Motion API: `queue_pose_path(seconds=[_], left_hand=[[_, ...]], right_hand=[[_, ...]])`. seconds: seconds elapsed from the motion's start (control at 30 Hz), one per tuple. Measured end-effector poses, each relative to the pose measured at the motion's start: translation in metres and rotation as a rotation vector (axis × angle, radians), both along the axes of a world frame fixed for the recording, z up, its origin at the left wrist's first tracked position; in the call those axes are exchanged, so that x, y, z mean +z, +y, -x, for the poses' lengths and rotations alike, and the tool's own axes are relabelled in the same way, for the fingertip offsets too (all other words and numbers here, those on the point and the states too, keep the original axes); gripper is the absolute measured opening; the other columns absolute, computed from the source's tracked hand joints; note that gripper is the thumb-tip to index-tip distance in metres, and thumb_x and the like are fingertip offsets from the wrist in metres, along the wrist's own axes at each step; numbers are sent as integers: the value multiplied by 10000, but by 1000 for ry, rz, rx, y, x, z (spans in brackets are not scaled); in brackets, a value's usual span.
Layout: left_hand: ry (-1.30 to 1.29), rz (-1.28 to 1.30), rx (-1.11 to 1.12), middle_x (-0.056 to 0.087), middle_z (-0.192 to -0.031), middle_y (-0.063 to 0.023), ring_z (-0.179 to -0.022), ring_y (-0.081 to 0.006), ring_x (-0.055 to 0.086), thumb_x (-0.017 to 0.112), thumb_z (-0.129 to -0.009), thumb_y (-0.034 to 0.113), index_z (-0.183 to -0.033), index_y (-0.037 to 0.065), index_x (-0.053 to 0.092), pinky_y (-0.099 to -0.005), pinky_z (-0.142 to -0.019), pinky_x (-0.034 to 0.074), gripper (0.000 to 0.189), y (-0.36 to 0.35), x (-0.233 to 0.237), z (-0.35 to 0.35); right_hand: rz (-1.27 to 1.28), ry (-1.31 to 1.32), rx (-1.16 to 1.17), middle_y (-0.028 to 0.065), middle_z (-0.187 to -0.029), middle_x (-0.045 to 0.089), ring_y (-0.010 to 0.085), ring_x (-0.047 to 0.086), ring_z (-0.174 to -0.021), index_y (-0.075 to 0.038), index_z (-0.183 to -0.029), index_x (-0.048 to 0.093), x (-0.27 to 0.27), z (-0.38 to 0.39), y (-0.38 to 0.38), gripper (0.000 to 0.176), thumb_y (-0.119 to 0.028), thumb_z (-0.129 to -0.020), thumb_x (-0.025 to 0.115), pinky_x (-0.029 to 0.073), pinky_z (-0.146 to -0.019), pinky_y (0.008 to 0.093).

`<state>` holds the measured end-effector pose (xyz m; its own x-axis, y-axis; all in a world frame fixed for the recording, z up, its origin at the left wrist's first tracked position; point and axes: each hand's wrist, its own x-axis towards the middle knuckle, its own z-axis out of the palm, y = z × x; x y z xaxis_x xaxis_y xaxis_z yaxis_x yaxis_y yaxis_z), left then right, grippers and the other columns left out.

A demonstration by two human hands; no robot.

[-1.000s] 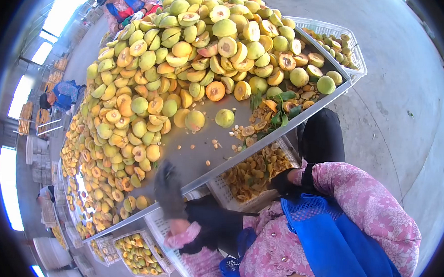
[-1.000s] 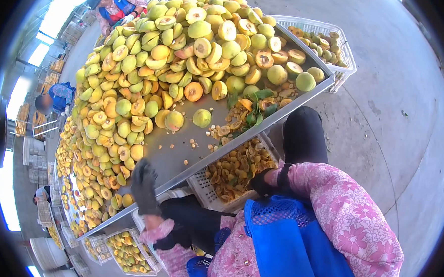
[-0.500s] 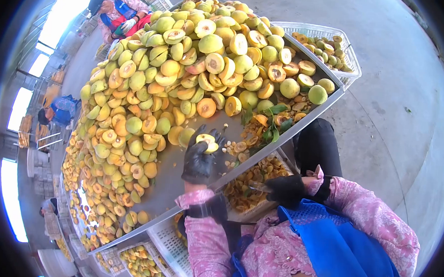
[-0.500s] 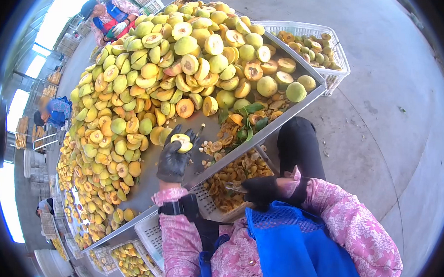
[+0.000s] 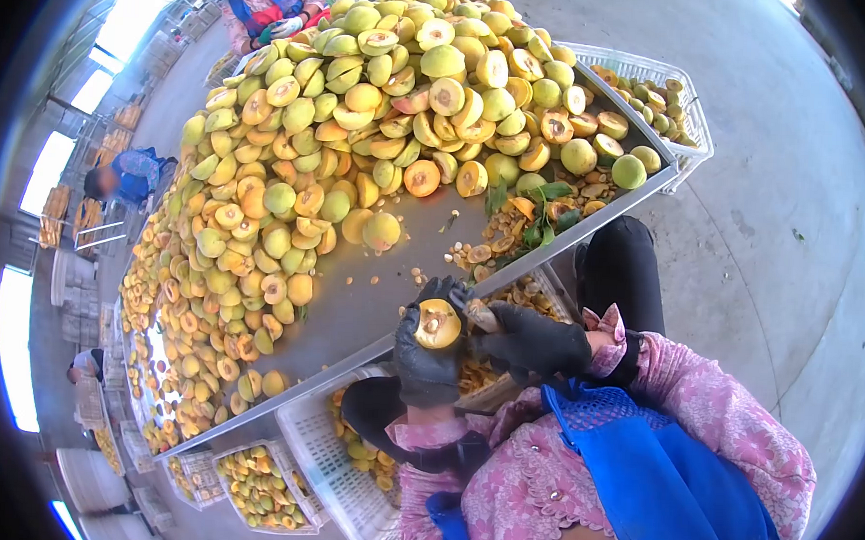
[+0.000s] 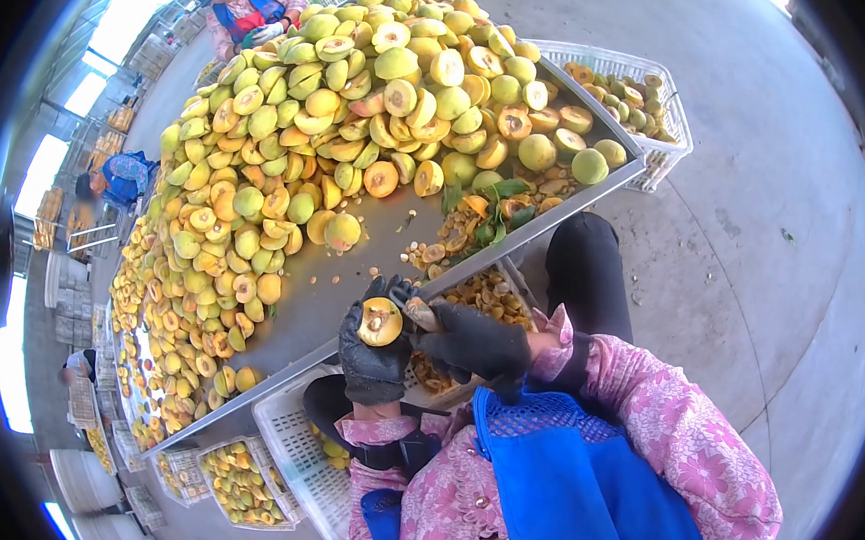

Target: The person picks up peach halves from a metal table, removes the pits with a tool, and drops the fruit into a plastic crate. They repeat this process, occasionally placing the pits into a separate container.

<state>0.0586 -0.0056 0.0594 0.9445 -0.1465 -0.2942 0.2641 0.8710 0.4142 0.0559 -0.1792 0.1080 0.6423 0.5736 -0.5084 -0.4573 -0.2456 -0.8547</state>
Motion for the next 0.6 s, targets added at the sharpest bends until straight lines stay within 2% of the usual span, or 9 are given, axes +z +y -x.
queue_pose_path(seconds=[0.07, 0.1, 0.13, 0.17, 0.27, 0.4, 0.47, 0.6], left_hand=[[-16, -86, 36, 480, -1261, -182, -1163, -312, 458, 364, -912, 266, -1268, -18, 422, -436, -995, 364, 459, -2, -5, 8], [-32, -173, 71, 480, -1265, -174, -1146, -307, 476, 359, -915, 271, -1264, -12, 432, -431, -982, 382, 456, -4, -7, 13], [-252, -789, 66, 505, -1229, -156, -1100, -274, 511, 448, -896, 186, -1256, -1, 446, -392, -957, 404, 407, -9, -9, 19], [-252, -786, 68, 505, -1229, -156, -1100, -274, 511, 448, -896, 186, -1256, -1, 446, -392, -957, 404, 407, -17, -6, 23], [-529, -1451, 180, 541, -1113, -130, -1051, -235, 526, 541, -781, -86, -1239, -2, 457, -329, -921, 408, 472, -31, 13, 31], [-632, -1607, 163, 534, -1123, -150, -1048, -263, 528, 525, -783, -78, -1238, -20, 448, -337, -924, 409, 466, -10, -24, 29], [-870, -1779, 210, 525, -1150, -181, -1070, -300, 521, 540, -776, -66, -1228, -38, 442, -365, -928, 408, 464, -5, -24, 28], [-947, -1710, 181, 506, -1189, -212, -1100, -330, 507, 537, -771, -63, -1223, -49, 440, -386, -931, 405, 462, -6, -13, 29]], right_hand=[[-150, -29, -237, 37, -657, 524, 102, 513, -479, -5, -1025, 499, -18, -2, 6, 334, -289, -857, 551, 396, -411, 252], [-148, -30, -237, 37, -657, 524, 102, 513, -479, -5, -1025, 499, -18, -3, 5, 334, -289, -857, 551, 396, -411, 252], [-194, -55, -215, 36, -667, 527, 99, 512, -473, -9, -1040, 502, -17, -7, 5, 338, -282, -849, 561, 391, -403, 241], [-239, -80, -193, 34, -677, 530, 96, 512, -468, -14, -1054, 504, -14, -9, 6, 343, -274, -840, 571, 386, -395, 230], [-88, -57, -214, 28, -673, 541, 92, 509, -450, -29, -1071, 513, -29, -9, 15, 359, -261, -814, 609, 377, -378, 219], [-77, -30, -189, 33, -689, 572, 91, 521, -449, -39, -1073, 532, -43, -11, 19, 352, -227, -792, 631, 388, -376, 221], [-62, -28, -212, 41, -710, 599, 97, 540, -462, -43, -1045, 563, -38, -11, 19, 320, -180, -768, 646, 402, -375, 223], [-38, -19, -193, 43, -730, 610, 102, 563, -499, -38, -1010, 589, -36, -11, 19, 283, -135, -752, 652, 429, -403, 227]])
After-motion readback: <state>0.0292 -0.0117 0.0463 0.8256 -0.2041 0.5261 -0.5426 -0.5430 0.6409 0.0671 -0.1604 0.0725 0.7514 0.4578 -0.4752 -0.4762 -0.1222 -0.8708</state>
